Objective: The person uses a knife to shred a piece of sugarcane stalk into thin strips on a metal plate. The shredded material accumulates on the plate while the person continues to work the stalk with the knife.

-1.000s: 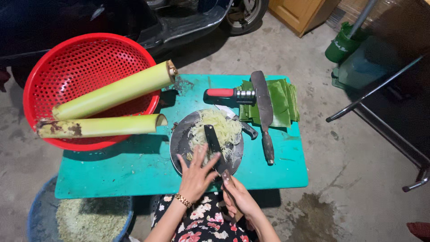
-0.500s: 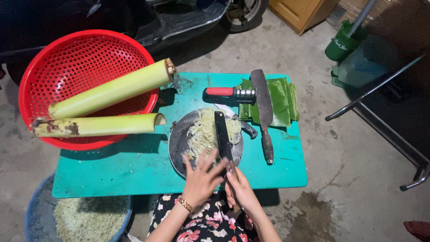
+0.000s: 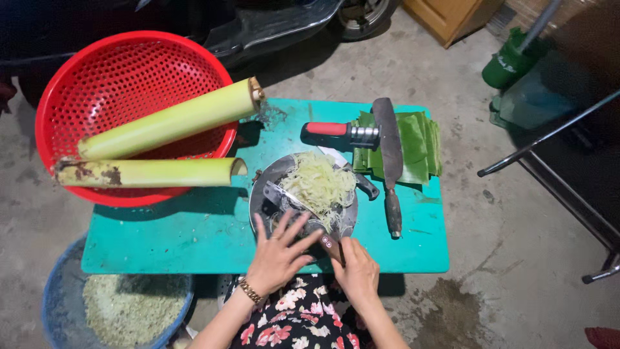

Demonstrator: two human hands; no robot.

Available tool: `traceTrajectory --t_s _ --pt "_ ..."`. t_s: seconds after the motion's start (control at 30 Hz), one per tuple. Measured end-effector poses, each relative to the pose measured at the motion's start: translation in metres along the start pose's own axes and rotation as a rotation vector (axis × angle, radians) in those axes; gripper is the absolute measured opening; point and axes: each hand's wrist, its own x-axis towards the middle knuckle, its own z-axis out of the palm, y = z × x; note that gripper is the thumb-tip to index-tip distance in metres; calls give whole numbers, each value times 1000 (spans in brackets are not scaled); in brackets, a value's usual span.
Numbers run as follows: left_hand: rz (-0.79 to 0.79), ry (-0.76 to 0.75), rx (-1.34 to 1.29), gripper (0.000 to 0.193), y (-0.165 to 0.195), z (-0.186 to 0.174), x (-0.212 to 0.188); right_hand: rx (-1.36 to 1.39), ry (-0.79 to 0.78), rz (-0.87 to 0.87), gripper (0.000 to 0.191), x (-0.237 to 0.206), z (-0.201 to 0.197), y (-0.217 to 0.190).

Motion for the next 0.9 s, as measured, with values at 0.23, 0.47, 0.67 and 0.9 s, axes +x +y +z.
traceTrajectory --t_s 0.23,0.47,0.67,0.9 --pt "-87 31 39 52 7 9 9 -26 33 -6 40 -8 -12 -2" --pt "-178 52 83 50 -11 23 11 -43 82 67 32 -22 -24 0" --pt "-259 57 56 48 -40 29 22 -48 74 142 33 -41 -41 16" --pt "-179 42 -308 38 -77 15 62 319 -183 454 38 -65 -62 51"
